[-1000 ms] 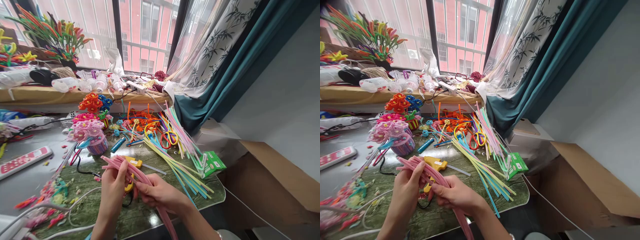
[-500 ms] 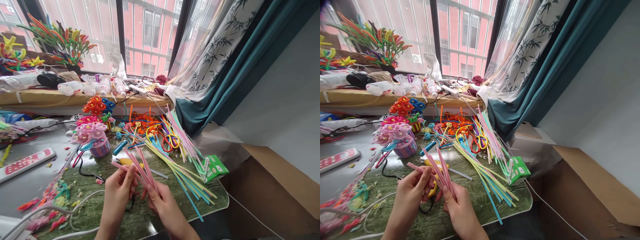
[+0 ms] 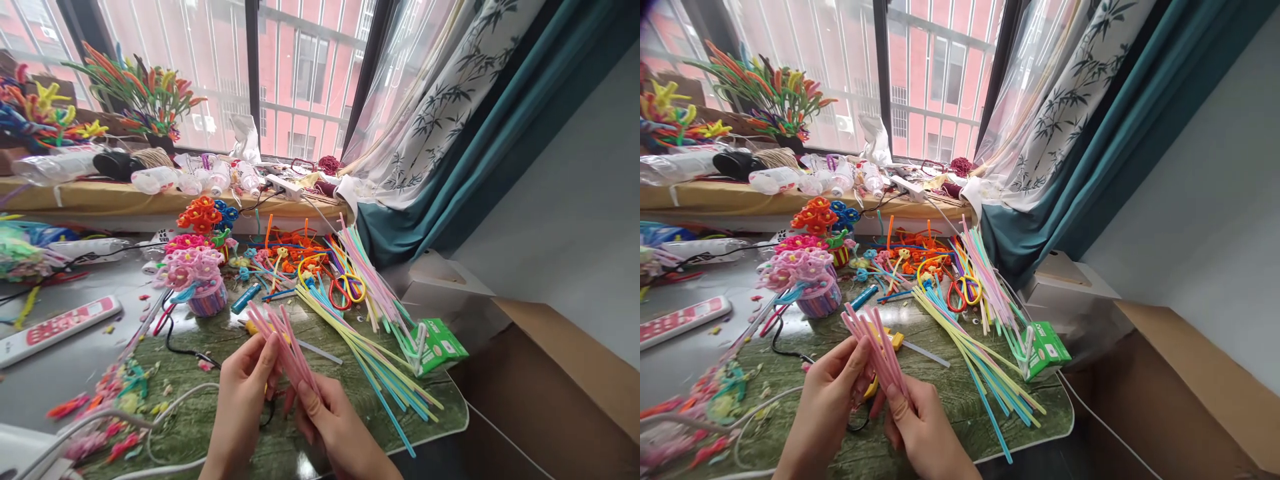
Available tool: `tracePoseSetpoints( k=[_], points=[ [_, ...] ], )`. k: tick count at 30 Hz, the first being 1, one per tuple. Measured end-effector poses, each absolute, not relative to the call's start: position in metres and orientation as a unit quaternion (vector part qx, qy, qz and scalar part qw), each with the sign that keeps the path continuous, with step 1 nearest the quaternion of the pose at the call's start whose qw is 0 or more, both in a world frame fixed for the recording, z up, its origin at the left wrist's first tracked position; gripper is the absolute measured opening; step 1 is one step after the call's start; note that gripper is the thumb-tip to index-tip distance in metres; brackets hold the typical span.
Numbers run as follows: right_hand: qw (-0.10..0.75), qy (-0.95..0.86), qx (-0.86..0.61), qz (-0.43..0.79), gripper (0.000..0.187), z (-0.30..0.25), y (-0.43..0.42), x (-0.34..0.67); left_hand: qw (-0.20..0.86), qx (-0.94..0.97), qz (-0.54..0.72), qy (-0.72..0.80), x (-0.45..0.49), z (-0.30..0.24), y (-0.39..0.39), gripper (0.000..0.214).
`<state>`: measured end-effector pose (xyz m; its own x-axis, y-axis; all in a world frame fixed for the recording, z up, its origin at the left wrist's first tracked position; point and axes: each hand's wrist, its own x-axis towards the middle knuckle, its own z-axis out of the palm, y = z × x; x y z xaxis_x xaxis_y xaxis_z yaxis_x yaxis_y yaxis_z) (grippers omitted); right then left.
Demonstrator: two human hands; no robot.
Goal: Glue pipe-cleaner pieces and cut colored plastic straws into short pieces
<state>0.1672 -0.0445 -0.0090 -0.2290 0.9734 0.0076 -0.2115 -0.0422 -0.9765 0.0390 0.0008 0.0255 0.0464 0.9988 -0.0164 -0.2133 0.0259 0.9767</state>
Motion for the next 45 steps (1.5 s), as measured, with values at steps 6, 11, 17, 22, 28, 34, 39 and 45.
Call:
tracePoseSetpoints(
  k=[6, 11, 17, 22, 28, 34, 39, 45],
  points=[
    [0.451, -0.523, -0.403, 0.600, 0.046, 0.002, -0.046, 0.171, 0.545, 0.444, 0.553, 0.448, 0.037, 0.024, 0.000, 0.041],
    [0.423, -0.546, -0.428, 0.583, 0.046, 0.009, -0.048, 0.174, 0.533, 0.441, 0.558, 0.458, 0.034, 0.024, -0.001, 0.039],
    [0.407, -0.578, -0.436, 0.557, 0.047, 0.011, -0.048, 0.177, 0.534, 0.430, 0.568, 0.455, 0.033, 0.022, 0.000, 0.041],
    [0.396, -0.589, -0.453, 0.539, 0.046, 0.016, -0.050, 0.180, 0.549, 0.418, 0.564, 0.454, 0.032, 0.020, 0.002, 0.044],
    [0.360, -0.642, -0.495, 0.462, 0.045, 0.033, -0.046, 0.193, 0.552, 0.421, 0.570, 0.439, 0.037, 0.038, 0.014, 0.042],
    [0.368, -0.676, -0.481, 0.420, 0.047, 0.058, -0.003, 0.210, 0.520, 0.474, 0.589, 0.398, 0.045, 0.076, 0.047, 0.034],
    [0.405, -0.697, -0.394, 0.442, 0.052, 0.055, 0.053, 0.209, 0.470, 0.514, 0.604, 0.387, 0.045, 0.100, 0.083, 0.030],
    [0.439, -0.697, -0.347, 0.448, 0.052, 0.023, 0.088, 0.199, 0.448, 0.546, 0.585, 0.400, 0.037, 0.097, 0.106, 0.033]
  ],
)
